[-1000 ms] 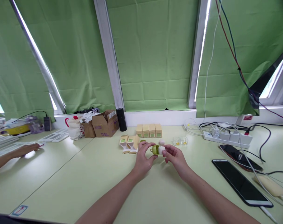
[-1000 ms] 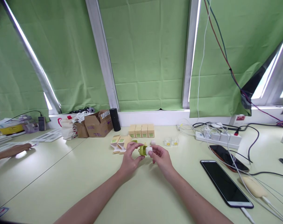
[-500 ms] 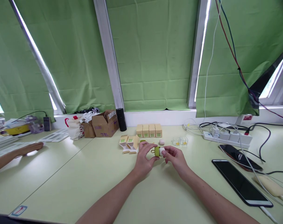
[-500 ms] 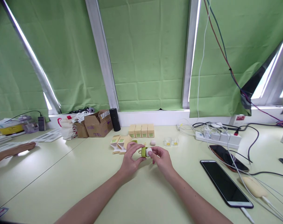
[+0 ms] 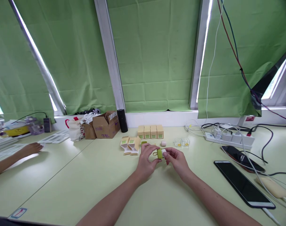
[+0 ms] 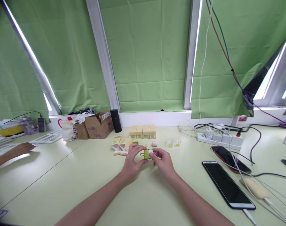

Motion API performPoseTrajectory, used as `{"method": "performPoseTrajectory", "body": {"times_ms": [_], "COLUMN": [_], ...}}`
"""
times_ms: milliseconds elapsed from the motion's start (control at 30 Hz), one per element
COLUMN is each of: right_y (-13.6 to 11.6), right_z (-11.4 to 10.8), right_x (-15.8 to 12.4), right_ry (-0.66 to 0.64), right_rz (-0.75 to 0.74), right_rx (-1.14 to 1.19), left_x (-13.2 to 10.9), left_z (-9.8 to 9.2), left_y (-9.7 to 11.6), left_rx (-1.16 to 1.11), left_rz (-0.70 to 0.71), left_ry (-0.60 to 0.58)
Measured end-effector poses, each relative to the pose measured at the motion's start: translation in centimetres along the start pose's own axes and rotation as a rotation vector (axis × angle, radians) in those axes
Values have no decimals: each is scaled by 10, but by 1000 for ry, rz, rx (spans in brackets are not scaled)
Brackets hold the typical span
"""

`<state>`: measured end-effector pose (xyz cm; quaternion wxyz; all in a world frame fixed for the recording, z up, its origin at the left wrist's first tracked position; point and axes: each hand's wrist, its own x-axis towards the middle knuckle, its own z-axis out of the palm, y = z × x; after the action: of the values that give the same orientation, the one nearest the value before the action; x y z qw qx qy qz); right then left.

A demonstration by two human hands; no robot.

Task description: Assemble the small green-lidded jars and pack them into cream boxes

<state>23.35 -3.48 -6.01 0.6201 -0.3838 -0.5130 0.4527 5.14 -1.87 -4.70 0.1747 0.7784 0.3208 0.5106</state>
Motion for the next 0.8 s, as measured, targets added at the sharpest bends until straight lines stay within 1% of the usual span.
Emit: {"method": "performPoseTrajectory", "body": {"times_ms": [167, 300, 433, 533, 633, 700, 800], "right_y": [2, 4, 5, 6, 7, 8, 8], "right_z": [-1, -1, -1, 0, 1, 2, 4], "right_x": [-2, -1, -1, -1, -2, -2, -3], "right_ry": [-22, -34, -12, 13, 32, 33, 14], "right_rz": [-27, -34, -39, -39, -42, -47, -40], "right_rx": [-55, -58, -36, -12, 12, 19, 16], "left_x": [-1, -2, -4, -6, -8, -9, -10], "left_z": [1, 2, 4, 7, 11, 12, 13], "left_y": [-2, -3, 0, 5, 9, 9, 8], "left_rx": [11, 48, 167, 318, 441, 473, 455], "left_rz": [10, 32, 79, 131, 144, 141, 137], "left_ry": [6, -16, -38, -22, -9, -17, -43]}}
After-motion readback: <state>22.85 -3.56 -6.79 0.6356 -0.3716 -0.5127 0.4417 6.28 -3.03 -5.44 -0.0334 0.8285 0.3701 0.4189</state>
